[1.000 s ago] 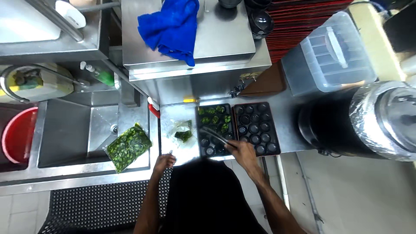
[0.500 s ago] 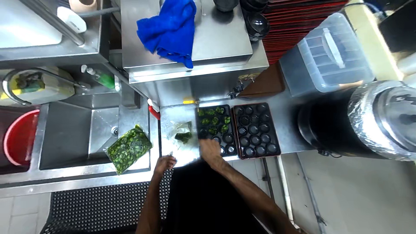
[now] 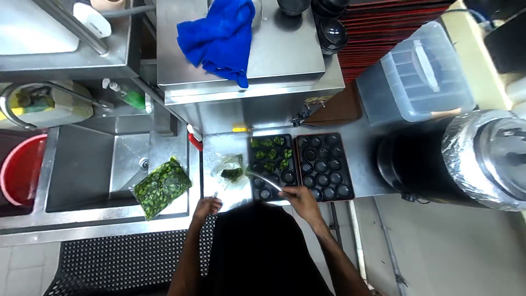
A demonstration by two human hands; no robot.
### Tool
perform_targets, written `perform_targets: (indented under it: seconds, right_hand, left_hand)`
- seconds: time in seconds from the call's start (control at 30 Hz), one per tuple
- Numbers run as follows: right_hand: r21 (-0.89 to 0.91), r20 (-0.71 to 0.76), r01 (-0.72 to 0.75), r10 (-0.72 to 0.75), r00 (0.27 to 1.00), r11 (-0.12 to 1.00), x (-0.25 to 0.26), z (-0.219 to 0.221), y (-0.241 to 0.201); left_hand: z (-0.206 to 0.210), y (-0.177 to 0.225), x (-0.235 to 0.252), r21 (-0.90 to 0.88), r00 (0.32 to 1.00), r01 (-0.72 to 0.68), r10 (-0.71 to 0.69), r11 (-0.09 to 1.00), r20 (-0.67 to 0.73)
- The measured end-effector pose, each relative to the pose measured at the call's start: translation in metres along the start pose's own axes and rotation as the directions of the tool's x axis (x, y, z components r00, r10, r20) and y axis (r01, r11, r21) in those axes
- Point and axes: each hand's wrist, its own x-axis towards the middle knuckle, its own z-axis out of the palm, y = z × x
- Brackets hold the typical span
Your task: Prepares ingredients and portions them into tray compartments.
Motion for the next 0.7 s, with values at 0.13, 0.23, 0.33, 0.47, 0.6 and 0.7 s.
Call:
perform_targets:
  seconds: [0.13, 0.23, 0.33, 0.47, 0.6, 0.7]
  right_hand:
    - [-0.125, -0.049, -0.145, 0.14, 0.989, 0.981, 0.021, 0.0, 0.014]
    - [-0.24, -0.047, -0.174, 0.167, 0.985, 0.955, 0.04, 0.014, 0.019]
    - [-0.322, -0.052, -0.171, 0.163, 0.985, 0.931, 0.043, 0.021, 0.016]
    - [-0.344, -0.092, -0.177, 0.154, 0.984, 0.922, 0.028, 0.012, 0.011]
    - [-0.406, -0.059, -0.184, 0.175, 0.983, 0.895, 0.018, 0.012, 0.01]
    - [-0.433, -0.043, -0.173, 0.172, 0.984, 0.885, 0.026, 0.021, 0.012]
  left_hand:
    - [0.002, 0.002, -0.001, 0.011, 1.0, 0.017, -0.017, 1.0, -0.017]
    - [0.001, 0.003, -0.001, 0.014, 1.0, 0.021, -0.02, 1.0, -0.003]
    - [0.002, 0.003, -0.005, 0.01, 1.0, 0.01, -0.01, 1.0, -0.004]
    - [0.019, 0.02, -0.031, -0.124, 0.984, -0.125, 0.107, 0.984, -0.144]
    - [0.041, 0.059, -0.07, -0.192, 0.898, -0.284, 0.191, 0.939, -0.395]
    - [0.052, 0.083, -0.086, 0.09, 0.807, -0.36, 0.358, 0.929, -0.469]
